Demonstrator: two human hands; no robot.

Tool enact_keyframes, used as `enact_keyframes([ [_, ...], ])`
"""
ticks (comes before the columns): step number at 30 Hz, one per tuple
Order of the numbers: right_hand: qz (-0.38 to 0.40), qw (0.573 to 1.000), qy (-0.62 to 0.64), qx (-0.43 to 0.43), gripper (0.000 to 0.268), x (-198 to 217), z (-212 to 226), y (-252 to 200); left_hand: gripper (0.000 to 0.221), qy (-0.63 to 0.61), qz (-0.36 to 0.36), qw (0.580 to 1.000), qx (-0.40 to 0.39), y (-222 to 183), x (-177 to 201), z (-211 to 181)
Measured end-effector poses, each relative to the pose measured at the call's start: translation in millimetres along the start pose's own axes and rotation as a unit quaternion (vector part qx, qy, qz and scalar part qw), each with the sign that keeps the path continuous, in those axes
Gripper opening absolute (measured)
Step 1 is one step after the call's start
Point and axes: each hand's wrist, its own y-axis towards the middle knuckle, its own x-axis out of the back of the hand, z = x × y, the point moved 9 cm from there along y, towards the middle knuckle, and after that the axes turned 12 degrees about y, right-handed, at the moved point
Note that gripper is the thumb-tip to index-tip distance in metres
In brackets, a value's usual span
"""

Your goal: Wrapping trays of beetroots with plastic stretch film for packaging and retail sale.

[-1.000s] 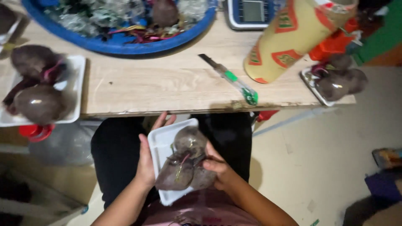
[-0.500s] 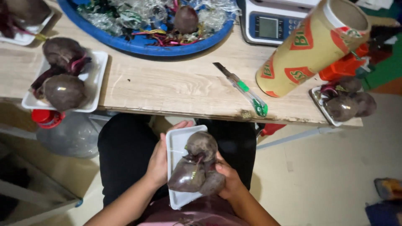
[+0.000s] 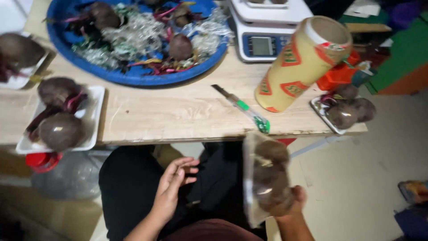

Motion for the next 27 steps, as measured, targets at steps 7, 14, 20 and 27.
enact_keyframes([
  [7,0.016,0.727,-0.402,0.556,0.058,15.2,133.1,-274.7,0.025,0.051,0.045,0.996,-0.054,22.7,-38.8,-19.6],
  [14,0.133,0.781,-0.362,0.491,0.076,0.1,122.7,-316.4,0.036,0.352,0.138,0.748,-0.545,57.3,-208.8,-272.6],
  [20,-0.354,0.353,-0.337,0.798,0.065,-18.6,73.1,-291.8,0.132,0.72,-0.083,0.442,-0.529,182.2,-317.7,-251.1],
  [27,-0.001,-0.288,-0.855,0.43,0.03,-92.5,68.5,-210.8,0.021,0.591,-0.061,0.646,-0.479,224.9,-287.7,-263.3],
])
